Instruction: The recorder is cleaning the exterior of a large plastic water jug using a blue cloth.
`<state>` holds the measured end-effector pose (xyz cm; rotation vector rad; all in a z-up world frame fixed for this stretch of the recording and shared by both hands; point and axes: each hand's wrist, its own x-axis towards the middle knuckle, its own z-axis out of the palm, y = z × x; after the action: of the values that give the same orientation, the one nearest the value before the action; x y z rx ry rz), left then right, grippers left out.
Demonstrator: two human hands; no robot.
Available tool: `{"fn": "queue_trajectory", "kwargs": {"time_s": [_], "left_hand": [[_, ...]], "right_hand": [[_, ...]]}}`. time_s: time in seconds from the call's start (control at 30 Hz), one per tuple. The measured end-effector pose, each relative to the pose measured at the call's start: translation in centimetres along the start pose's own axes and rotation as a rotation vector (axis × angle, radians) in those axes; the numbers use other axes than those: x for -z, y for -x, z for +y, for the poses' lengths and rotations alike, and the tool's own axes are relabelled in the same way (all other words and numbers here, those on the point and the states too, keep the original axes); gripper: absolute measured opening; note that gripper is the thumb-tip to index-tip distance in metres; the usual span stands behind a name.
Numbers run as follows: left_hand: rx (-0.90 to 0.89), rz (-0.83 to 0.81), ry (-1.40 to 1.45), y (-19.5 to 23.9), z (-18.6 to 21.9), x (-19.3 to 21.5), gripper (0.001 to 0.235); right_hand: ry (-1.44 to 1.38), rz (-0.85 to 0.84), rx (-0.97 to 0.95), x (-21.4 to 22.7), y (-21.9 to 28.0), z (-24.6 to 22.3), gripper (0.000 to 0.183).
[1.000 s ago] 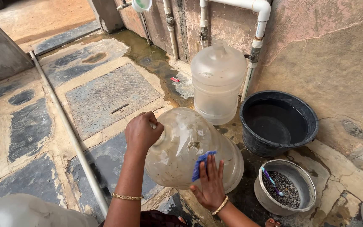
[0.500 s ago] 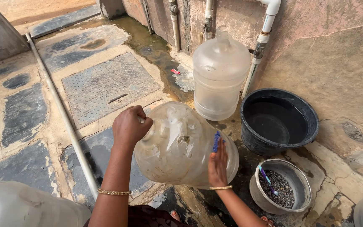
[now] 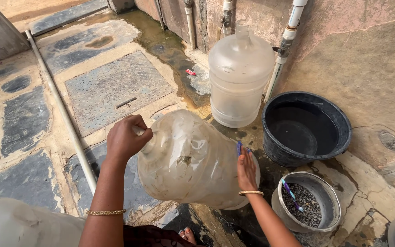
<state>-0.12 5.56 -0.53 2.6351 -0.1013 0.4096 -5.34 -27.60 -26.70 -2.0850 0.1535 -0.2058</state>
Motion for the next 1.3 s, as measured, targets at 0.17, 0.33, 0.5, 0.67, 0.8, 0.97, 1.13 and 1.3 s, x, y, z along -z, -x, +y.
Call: {"fn": "queue_trajectory", "kwargs": {"time_s": [0.17, 0.33, 0.5, 0.67, 0.8, 0.97, 1.13, 1.3], "left_hand": [[0.289, 0.014, -0.082, -0.3, -1.1, -0.4, 0.018], [0.245, 0.009, -0.073, -1.0, -1.8, -0.8, 0.018], [0.101, -0.022, -0.035, -0.3, -1.7, -0.2, 0.019], [0.372, -0.065, -0.099, -0.7, -1.3, -0.3, 0.018], [0.424, -0.049, -0.134, -0.2, -2.8, 0.5, 0.021], [0.163, -0.005, 0.065, 1.1, -6.2, 1.5, 0.056], [0.196, 0.009, -0.077, 1.2, -2.6, 1.1, 0.050], [0.201, -0.004, -0.144, 0.6, -2.5, 0.5, 0.044]], "right_hand": [[0.251, 0.205, 0.115, -2.9, 7.0, 9.3, 0.104], [0.170, 0.192, 0.070, -7.5, 8.3, 9.1, 0.109], [-0.159, 0.175, -0.196, -1.2, 1.6, 10.4, 0.108], [-0.826, -0.027, -0.975, -1.1, 3.0, 11.6, 0.105], [-0.788, 0.055, -0.914, -1.5, 2.4, 12.3, 0.095], [-0.480, 0.446, -0.626, -6.8, -1.6, 26.7, 0.063], [-0.225, 0.558, -0.019, -6.7, 2.6, 2.3, 0.047], [-0.215, 0.192, 0.332, -5.9, 11.3, -14.4, 0.076]]}}
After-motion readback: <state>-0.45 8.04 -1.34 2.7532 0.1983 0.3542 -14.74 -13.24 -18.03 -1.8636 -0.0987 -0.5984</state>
